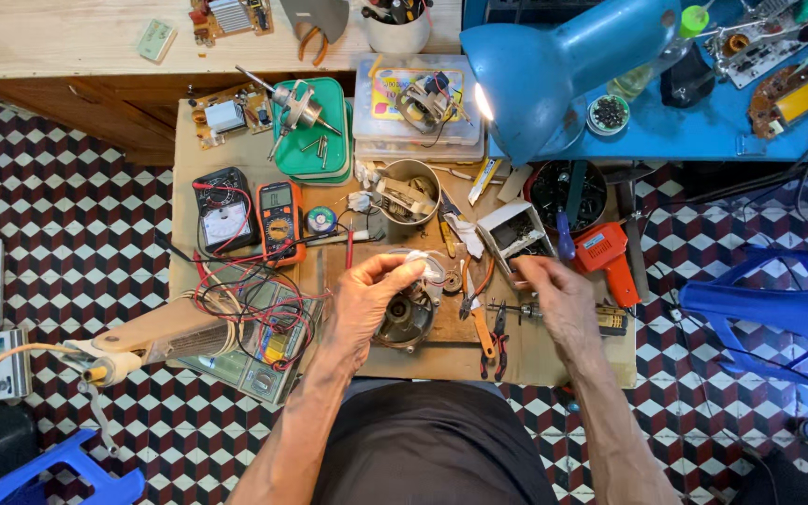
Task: The person disassembles a small electric motor using a cordless drill, then cleans the rotor with a white cloth. They reassemble the motor and place it on the workbench.
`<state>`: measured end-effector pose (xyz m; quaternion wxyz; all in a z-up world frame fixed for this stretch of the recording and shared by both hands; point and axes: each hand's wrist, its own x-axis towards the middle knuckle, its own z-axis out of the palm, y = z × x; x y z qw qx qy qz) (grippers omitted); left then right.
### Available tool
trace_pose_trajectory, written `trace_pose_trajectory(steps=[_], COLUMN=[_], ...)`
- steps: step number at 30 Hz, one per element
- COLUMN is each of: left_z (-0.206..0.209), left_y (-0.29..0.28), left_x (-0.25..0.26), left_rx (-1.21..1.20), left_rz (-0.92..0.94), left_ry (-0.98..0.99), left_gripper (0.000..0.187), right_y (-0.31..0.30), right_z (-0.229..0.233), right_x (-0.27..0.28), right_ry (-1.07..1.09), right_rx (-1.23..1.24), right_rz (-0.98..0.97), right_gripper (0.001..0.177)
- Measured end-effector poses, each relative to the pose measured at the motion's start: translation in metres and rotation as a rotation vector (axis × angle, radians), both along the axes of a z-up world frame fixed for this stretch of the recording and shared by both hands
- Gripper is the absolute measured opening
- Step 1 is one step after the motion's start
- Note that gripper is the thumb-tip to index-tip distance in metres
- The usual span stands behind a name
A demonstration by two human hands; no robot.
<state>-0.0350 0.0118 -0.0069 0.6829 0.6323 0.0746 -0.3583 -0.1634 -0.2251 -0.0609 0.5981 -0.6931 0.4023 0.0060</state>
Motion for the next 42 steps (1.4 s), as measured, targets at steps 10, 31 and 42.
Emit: trace_pose_trajectory(steps=[10, 31, 42], left_z=[-0.008, -0.041, -0.020], left_y=[-0.027, -0.047, -0.045], left_x=[0.023, 0.069, 0.056], left_rx=[0.014, -0.351, -0.735], left_rz=[-0.147, 0.270, 0.222], left_ry=[-0.207, 0.263, 0.549], left_gripper=[0.033, 0.048, 0.051], right_y=[0.060, 0.070, 0.048], right_z=[0.044, -0.009, 0.021], right_x=[0.081, 0.091, 0.115], right_ry=[-0.438, -0.504, -0.508], right_rx=[0.457, 0.562, 0.158], right_rz=[-0.033, -0.352, -0.296], right_gripper=[0.022, 0.020, 0.019])
